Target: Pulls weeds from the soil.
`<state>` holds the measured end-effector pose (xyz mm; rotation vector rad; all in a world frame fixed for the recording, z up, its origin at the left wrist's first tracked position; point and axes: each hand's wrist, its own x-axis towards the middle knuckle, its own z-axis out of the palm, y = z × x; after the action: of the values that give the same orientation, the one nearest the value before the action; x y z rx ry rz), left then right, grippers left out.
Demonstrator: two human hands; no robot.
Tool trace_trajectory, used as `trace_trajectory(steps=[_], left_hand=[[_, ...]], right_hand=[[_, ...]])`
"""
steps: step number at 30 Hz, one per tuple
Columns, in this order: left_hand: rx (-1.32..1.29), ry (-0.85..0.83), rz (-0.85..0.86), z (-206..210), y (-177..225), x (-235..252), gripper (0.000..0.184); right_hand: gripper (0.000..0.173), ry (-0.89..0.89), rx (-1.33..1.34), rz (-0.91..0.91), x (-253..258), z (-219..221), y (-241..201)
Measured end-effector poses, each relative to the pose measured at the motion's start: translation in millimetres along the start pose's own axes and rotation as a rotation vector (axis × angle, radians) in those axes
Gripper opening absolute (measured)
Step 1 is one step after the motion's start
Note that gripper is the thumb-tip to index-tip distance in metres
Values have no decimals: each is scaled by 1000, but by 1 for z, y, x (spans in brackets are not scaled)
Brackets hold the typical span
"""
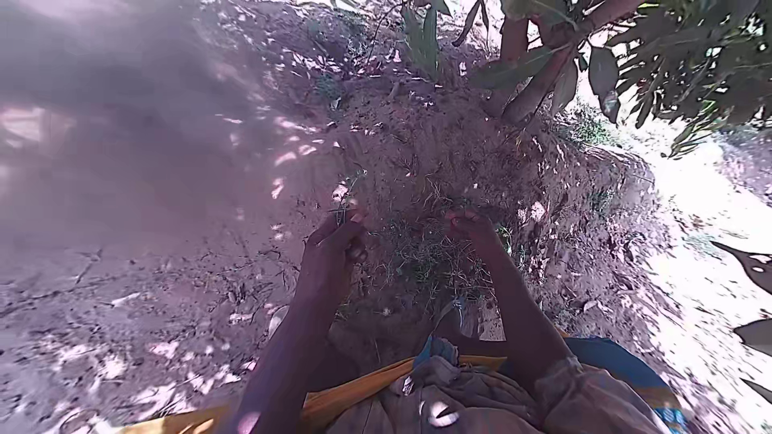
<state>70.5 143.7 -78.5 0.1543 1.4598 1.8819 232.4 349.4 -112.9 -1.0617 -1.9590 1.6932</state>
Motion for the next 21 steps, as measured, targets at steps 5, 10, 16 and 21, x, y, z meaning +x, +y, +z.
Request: trace_trajectory(steps=[5, 10, 16, 21], left_hand=[[1, -22, 28, -2, -2, 3, 26], [17, -6, 58, -3, -3, 3, 33], [-68, 31, -49, 2, 3, 0, 43], [-33, -142, -202, 3, 3, -2, 46]], right_hand=[[22, 11, -30, 53, -3, 5, -11], [24, 77, 110, 83, -2, 3, -13], [27, 102, 387, 0, -8, 17, -25], [28, -8, 493, -75, -16, 35, -28]])
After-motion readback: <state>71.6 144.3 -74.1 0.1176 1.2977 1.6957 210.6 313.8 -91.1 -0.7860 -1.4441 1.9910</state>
